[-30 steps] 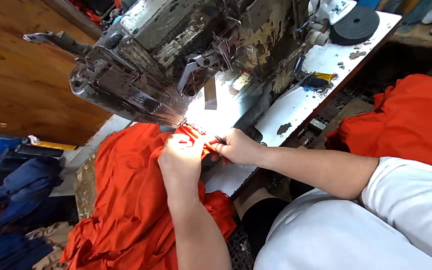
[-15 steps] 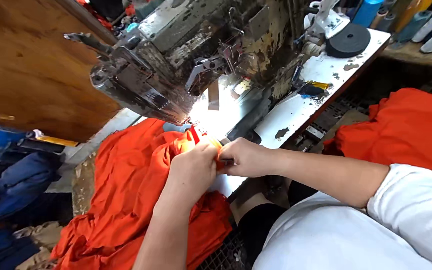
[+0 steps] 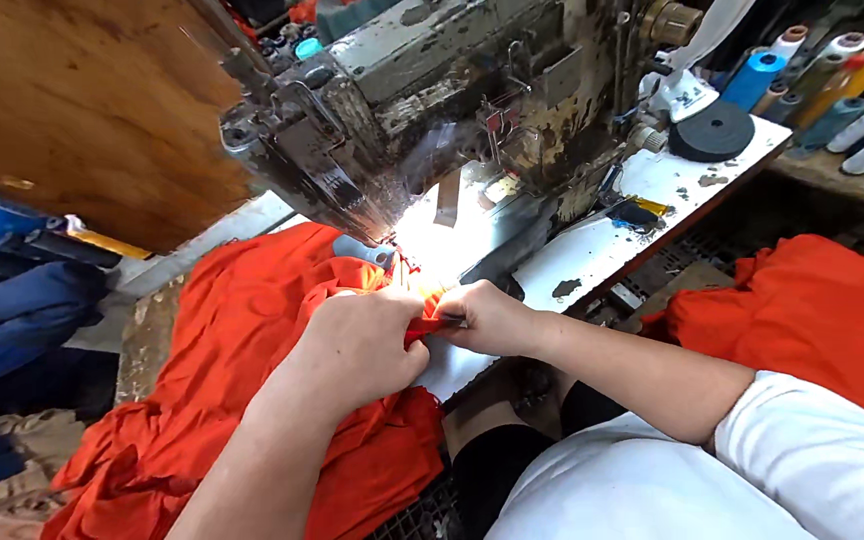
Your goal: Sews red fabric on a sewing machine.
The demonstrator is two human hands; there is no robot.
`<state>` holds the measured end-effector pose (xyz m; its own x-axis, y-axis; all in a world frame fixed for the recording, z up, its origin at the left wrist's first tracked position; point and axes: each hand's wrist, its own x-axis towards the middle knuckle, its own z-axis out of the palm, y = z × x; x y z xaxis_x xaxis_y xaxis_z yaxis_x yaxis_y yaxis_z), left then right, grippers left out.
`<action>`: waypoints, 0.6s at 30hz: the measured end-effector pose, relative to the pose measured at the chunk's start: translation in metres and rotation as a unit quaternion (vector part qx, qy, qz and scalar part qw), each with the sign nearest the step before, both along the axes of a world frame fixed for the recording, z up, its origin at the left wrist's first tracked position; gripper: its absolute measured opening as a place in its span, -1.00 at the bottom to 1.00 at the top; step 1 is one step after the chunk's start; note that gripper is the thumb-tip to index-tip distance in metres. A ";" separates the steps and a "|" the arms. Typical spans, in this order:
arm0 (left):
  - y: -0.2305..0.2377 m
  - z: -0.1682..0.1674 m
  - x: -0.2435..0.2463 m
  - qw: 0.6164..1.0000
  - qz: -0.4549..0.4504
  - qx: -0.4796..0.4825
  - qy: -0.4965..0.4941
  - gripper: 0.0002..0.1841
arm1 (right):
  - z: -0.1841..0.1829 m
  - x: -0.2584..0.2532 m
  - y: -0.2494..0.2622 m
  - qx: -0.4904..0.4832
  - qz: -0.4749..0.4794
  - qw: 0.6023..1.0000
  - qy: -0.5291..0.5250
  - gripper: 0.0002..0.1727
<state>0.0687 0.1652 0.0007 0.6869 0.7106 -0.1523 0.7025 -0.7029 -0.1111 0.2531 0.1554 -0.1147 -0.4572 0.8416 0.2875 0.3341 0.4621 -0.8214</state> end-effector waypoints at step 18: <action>-0.004 -0.004 -0.007 0.991 -0.045 0.106 -0.071 -0.88 | 0.003 0.000 0.002 0.024 -0.011 1.000 0.008 -0.75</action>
<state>0.0616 0.1617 -0.0037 0.7522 0.6517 0.0974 0.6578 -0.7344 -0.1672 0.2532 0.1575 -0.1122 -0.4335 0.8364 0.3353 0.3311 0.4939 -0.8040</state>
